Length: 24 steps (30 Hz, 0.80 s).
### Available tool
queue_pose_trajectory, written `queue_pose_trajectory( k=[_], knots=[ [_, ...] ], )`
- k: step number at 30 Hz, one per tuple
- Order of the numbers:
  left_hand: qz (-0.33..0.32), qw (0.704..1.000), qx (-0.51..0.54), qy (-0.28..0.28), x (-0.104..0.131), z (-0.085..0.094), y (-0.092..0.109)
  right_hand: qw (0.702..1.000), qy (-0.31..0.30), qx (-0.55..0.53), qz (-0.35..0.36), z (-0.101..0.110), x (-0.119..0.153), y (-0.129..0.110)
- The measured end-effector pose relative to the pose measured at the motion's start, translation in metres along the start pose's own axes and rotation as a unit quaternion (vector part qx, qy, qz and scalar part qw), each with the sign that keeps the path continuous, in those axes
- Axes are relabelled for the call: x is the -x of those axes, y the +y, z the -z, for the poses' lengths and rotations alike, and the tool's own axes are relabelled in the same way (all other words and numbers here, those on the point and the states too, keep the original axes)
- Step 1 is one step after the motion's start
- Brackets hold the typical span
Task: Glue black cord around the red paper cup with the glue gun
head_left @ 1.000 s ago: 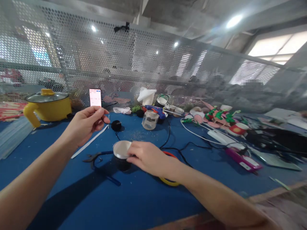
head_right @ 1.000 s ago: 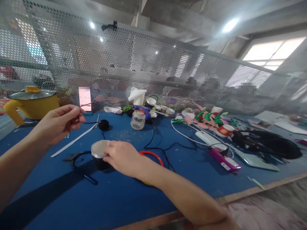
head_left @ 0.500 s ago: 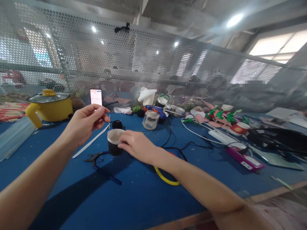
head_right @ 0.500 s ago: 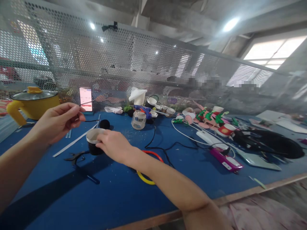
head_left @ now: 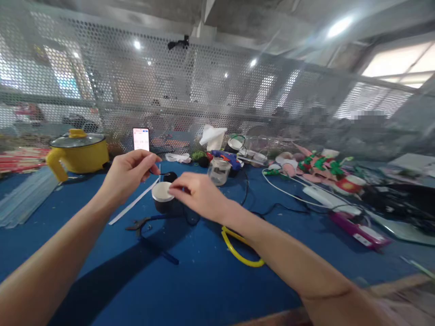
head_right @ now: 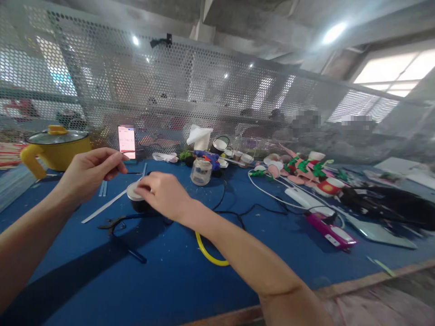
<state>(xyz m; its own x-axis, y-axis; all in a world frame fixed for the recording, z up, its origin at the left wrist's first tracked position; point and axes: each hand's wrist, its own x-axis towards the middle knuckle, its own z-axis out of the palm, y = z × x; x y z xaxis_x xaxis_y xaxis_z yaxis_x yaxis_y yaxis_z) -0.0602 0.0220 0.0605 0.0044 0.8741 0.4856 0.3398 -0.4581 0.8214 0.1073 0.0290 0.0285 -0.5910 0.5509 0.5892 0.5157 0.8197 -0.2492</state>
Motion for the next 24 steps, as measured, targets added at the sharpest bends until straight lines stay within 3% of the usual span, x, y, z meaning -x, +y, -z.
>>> queue_pose_trajectory(
  k=[2,4,12,18,24],
  knots=[
    [0.003,0.999,-0.048,-0.018,-0.001,-0.001,-0.001,0.997,0.071,0.008,0.005,0.017,-0.01,-0.002],
    [-0.002,0.995,-0.09,-0.039,-0.002,-0.002,-0.002,0.995,0.091,0.051,0.003,0.027,-0.021,-0.002],
    [-0.024,0.973,-0.176,-0.146,-0.012,-0.006,0.001,0.989,-0.034,0.143,-0.001,0.028,-0.044,0.006],
    [-0.021,0.979,-0.18,-0.093,-0.019,0.001,-0.017,0.995,0.026,0.067,-0.072,0.017,-0.041,0.022],
    [0.006,0.981,-0.178,-0.077,-0.02,0.004,-0.034,0.985,0.081,-0.064,-0.136,-0.012,-0.033,0.038]
  ],
)
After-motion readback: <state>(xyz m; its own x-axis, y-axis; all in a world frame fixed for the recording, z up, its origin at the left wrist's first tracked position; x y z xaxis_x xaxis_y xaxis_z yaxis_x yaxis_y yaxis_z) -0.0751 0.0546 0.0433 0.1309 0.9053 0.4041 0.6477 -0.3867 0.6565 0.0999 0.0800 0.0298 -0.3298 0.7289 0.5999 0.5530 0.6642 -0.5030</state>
